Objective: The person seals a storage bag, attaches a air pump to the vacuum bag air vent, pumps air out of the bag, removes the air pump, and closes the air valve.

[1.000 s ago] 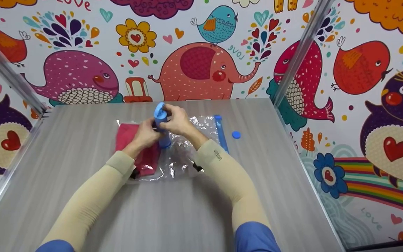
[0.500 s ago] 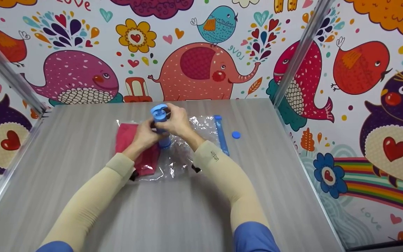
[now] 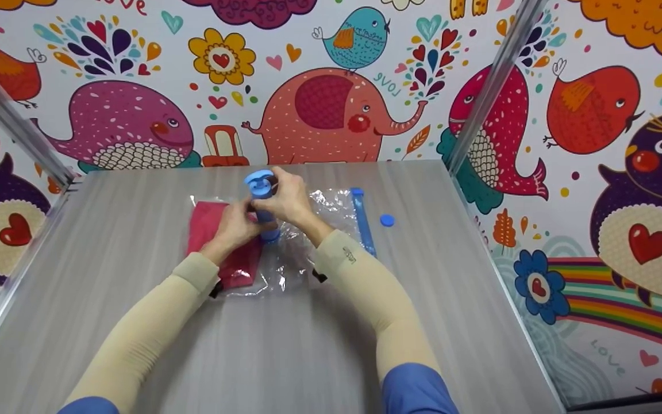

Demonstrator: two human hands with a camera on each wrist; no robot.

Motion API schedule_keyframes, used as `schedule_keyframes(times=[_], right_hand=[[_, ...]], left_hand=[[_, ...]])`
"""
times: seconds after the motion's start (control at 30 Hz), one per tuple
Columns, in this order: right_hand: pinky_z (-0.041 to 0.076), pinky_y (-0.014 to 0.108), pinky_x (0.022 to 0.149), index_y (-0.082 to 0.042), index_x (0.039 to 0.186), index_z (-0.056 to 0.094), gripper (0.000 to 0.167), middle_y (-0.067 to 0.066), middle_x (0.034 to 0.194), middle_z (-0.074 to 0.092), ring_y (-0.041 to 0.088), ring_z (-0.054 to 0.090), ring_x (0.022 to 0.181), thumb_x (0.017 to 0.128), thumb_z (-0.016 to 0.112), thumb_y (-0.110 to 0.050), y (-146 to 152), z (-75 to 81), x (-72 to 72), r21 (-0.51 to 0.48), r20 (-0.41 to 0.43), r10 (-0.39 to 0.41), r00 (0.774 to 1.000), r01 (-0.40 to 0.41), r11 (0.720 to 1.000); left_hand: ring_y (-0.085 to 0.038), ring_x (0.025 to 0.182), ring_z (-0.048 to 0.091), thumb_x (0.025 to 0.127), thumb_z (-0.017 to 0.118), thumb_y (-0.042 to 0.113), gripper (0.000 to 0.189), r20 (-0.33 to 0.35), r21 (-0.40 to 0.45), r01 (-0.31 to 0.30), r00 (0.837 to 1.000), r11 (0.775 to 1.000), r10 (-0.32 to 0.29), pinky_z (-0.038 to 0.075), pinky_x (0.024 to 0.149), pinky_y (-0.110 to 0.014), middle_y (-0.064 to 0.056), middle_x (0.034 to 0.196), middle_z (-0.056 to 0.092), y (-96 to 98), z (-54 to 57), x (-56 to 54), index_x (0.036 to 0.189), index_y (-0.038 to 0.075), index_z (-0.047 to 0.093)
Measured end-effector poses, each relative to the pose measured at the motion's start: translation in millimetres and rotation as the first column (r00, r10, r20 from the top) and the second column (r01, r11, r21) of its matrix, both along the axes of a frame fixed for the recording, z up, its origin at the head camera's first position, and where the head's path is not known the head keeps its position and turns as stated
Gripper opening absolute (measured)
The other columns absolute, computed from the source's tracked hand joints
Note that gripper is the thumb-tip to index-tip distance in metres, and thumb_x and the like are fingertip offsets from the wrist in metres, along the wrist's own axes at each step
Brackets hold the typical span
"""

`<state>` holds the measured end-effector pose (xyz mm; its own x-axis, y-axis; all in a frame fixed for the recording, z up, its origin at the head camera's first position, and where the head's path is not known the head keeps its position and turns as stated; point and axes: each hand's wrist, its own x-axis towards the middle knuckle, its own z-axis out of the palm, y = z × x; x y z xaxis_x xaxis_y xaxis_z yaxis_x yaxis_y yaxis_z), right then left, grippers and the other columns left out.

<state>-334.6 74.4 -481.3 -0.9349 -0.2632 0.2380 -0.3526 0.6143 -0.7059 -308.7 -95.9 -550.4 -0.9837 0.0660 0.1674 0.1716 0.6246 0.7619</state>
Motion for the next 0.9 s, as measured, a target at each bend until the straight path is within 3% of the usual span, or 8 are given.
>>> schedule_keyframes(times=[0.1, 0.17, 0.27, 0.33, 0.4, 0.5, 0.63, 0.9], right_hand=[[0.066, 0.046, 0.100, -0.004, 0.130, 0.071, 0.061, 0.017, 0.120, 0.083, 0.035, 0.080, 0.109, 0.081, 0.101, -0.025, 0.9, -0.8, -1.5, -0.017, 0.010, 0.008, 1.000, -0.007, 1.000], [0.067, 0.047, 0.101, -0.004, 0.130, 0.072, 0.061, 0.018, 0.119, 0.083, 0.036, 0.081, 0.109, 0.081, 0.100, -0.024, 1.1, -1.3, -2.2, -0.020, 0.015, 0.006, 1.000, -0.006, 1.000], [0.067, 0.046, 0.101, -0.002, 0.131, 0.072, 0.060, 0.019, 0.119, 0.083, 0.036, 0.081, 0.110, 0.080, 0.099, -0.020, 0.5, -1.7, -2.5, -0.024, 0.022, 0.002, 1.000, -0.001, 1.000], [0.067, 0.046, 0.101, -0.003, 0.130, 0.072, 0.058, 0.018, 0.118, 0.083, 0.035, 0.081, 0.109, 0.081, 0.098, -0.020, -0.1, -1.7, -2.0, -0.021, 0.028, 0.000, 1.000, 0.001, 1.000], [0.067, 0.045, 0.100, -0.003, 0.128, 0.072, 0.057, 0.018, 0.117, 0.083, 0.034, 0.081, 0.108, 0.080, 0.099, -0.022, -0.6, -1.8, -1.3, -0.020, 0.035, -0.003, 0.999, 0.004, 1.000], [0.068, 0.045, 0.099, -0.005, 0.124, 0.072, 0.056, 0.016, 0.116, 0.084, 0.033, 0.081, 0.106, 0.080, 0.100, -0.024, -1.3, -2.3, -1.0, -0.011, 0.033, -0.008, 0.999, 0.009, 1.000], [0.067, 0.044, 0.097, -0.006, 0.122, 0.071, 0.056, 0.015, 0.114, 0.084, 0.031, 0.081, 0.105, 0.079, 0.101, -0.028, -1.9, -3.0, -1.1, 0.005, 0.013, -0.019, 1.000, 0.019, 1.000], [0.067, 0.044, 0.100, -0.007, 0.121, 0.070, 0.057, 0.014, 0.116, 0.083, 0.030, 0.080, 0.108, 0.080, 0.102, -0.031, -4.6, -2.4, 1.6, -0.015, 0.016, -0.042, 0.999, 0.042, 0.999]], left_hand=[[-0.042, 0.133, 0.072, 0.079, 0.101, 0.036, 0.078, 0.038, -0.130, 0.011, 0.999, 0.991, -0.006, 0.057, 0.118, -0.058, -0.020, 0.143, 0.077, -6.9, -5.1, 0.6, 0.145, 0.009, 0.070], [-0.040, 0.142, 0.065, 0.076, 0.101, 0.048, 0.093, 0.027, -0.216, 0.033, 0.999, 0.976, -0.028, 0.053, 0.123, -0.059, -0.018, 0.152, 0.071, -14.4, -27.1, -8.8, 0.153, 0.010, 0.065], [-0.045, 0.164, 0.043, 0.075, 0.101, 0.051, 0.112, 0.111, -0.313, 0.077, 0.993, 0.947, -0.044, 0.034, 0.137, -0.067, -0.020, 0.170, 0.054, -19.0, -32.7, -7.1, 0.165, 0.009, 0.051], [-0.049, 0.173, 0.024, 0.074, 0.100, 0.055, 0.123, 0.183, -0.373, 0.103, 0.982, 0.922, -0.036, 0.020, 0.141, -0.072, -0.022, 0.180, 0.040, -21.4, -34.1, -4.2, 0.171, 0.009, 0.042], [-0.054, 0.176, 0.007, 0.076, 0.101, 0.049, 0.129, 0.297, -0.416, 0.138, 0.955, 0.899, -0.009, 0.006, 0.142, -0.076, -0.025, 0.186, 0.025, -19.8, -16.7, 9.4, 0.176, 0.007, 0.032], [-0.055, 0.176, 0.001, 0.074, 0.101, 0.054, 0.138, 0.355, -0.490, 0.179, 0.935, 0.853, 0.008, 0.002, 0.142, -0.075, -0.025, 0.189, 0.016, -22.0, -15.8, 14.4, 0.179, 0.008, 0.024], [-0.054, 0.176, 0.002, 0.072, 0.101, 0.060, 0.144, 0.375, -0.556, 0.209, 0.927, 0.804, 0.018, 0.004, 0.143, -0.074, -0.025, 0.189, 0.014, -23.3, -17.8, 15.1, 0.180, 0.008, 0.021], [-0.052, 0.176, -0.007, 0.068, 0.100, 0.071, 0.160, 0.414, -0.613, 0.238, 0.909, 0.753, 0.050, -0.002, 0.143, -0.073, -0.024, 0.190, 0.001, -24.3, -35.0, -1.3, 0.181, 0.009, 0.005]])
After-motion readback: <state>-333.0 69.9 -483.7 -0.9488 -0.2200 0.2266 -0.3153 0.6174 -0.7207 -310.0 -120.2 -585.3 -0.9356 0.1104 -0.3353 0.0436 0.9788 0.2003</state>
